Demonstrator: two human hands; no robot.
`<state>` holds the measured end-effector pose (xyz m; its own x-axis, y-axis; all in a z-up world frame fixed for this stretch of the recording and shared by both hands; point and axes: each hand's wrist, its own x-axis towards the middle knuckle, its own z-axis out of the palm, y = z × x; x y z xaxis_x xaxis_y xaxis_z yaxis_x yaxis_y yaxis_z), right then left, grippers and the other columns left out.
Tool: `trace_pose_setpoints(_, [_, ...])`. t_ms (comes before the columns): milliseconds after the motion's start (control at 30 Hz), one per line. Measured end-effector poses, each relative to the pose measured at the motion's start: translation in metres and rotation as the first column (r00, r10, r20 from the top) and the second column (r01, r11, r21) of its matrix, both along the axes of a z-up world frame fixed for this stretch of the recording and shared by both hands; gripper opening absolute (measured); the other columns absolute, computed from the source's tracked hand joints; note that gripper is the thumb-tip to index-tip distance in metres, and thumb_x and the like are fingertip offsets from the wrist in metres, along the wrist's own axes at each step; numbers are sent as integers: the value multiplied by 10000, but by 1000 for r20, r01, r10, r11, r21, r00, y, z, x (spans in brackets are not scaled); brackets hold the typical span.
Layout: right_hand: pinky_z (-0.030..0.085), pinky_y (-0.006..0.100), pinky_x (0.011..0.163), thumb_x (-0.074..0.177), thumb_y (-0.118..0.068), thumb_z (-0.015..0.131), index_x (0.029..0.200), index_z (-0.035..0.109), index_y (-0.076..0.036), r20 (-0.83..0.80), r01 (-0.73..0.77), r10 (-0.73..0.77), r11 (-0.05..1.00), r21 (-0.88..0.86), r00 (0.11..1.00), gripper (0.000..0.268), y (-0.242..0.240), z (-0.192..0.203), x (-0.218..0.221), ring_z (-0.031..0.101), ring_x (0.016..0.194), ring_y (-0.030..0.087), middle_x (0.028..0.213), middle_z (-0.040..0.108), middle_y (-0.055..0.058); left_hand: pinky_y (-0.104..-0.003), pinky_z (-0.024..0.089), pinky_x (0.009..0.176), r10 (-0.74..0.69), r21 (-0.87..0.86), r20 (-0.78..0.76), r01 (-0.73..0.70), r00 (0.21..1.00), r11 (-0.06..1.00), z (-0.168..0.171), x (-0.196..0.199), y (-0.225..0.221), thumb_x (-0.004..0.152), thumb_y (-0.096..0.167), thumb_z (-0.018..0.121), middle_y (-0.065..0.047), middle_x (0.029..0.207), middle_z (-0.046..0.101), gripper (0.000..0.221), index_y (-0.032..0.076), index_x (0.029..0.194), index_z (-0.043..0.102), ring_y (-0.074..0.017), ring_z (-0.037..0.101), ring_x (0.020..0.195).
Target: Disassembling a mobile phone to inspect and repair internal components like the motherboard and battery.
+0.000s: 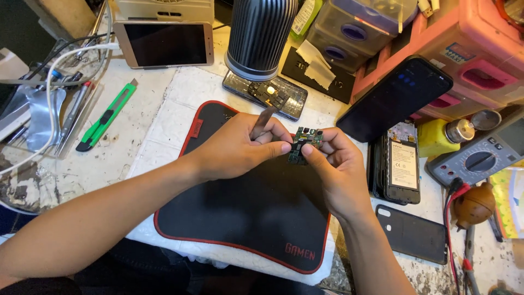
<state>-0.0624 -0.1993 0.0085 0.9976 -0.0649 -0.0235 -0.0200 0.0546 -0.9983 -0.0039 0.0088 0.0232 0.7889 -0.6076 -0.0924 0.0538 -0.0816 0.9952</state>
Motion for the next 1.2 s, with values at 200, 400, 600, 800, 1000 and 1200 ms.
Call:
trace_pose_setpoints(200, [571, 277, 804, 963, -42, 675, 1089, 632, 4, -56, -70, 83, 976, 205, 995, 141, -3, -6, 0, 706, 822, 152, 867, 694, 96, -225, 469, 597, -88, -146, -117, 71, 989, 987, 4, 1, 1, 963, 149, 694, 24, 568, 498, 169, 27, 1067, 744, -67, 531, 586])
trace_pose_setpoints(400, [585, 314, 812, 947, -50, 679, 1093, 637, 0, -116, -97, 143, 937, 336, 983, 160, -12, -20, -2, 737, 855, 217, 901, 717, 139, -243, 493, 632, -145, -243, -189, 97, 971, 965, -16, 1, -1, 962, 174, 708, 17, 596, 542, 166, 45, 1057, 749, -77, 575, 630])
trace_pose_setpoints(600, [571, 301, 847, 945, -67, 688, 1107, 644, -4, -95, -105, 133, 961, 255, 987, 180, -8, -8, 2, 726, 875, 192, 909, 713, 116, -302, 547, 630, -121, -234, -172, 79, 978, 969, -20, 4, -1, 944, 171, 728, -27, 605, 552, 181, 29, 1054, 749, -130, 599, 630])
trace_pose_setpoints(800, [552, 277, 866, 948, -76, 698, 1094, 657, -16, -69, -84, 96, 984, 160, 993, 163, -2, 2, 3, 699, 883, 142, 920, 710, 90, -351, 584, 605, -86, -207, -162, 52, 983, 977, -20, 6, 0, 940, 156, 725, -48, 604, 557, 176, 23, 1053, 747, -160, 611, 613])
trace_pose_setpoints(1000, [554, 271, 843, 943, -78, 701, 1113, 651, -4, -98, -90, 110, 978, 189, 989, 192, -6, 0, 4, 711, 874, 160, 911, 716, 114, -340, 582, 602, -88, -220, -163, 51, 983, 974, -17, 4, 0, 936, 171, 727, -46, 604, 565, 182, 22, 1039, 748, -144, 603, 615])
trace_pose_setpoints(1200, [565, 270, 822, 935, -84, 705, 1114, 654, -4, -122, -89, 119, 970, 225, 985, 203, -6, -1, 4, 731, 868, 179, 891, 723, 128, -316, 574, 613, -83, -226, -167, 44, 982, 973, -15, 2, 0, 934, 163, 727, -26, 596, 560, 174, 19, 1030, 748, -127, 603, 615])
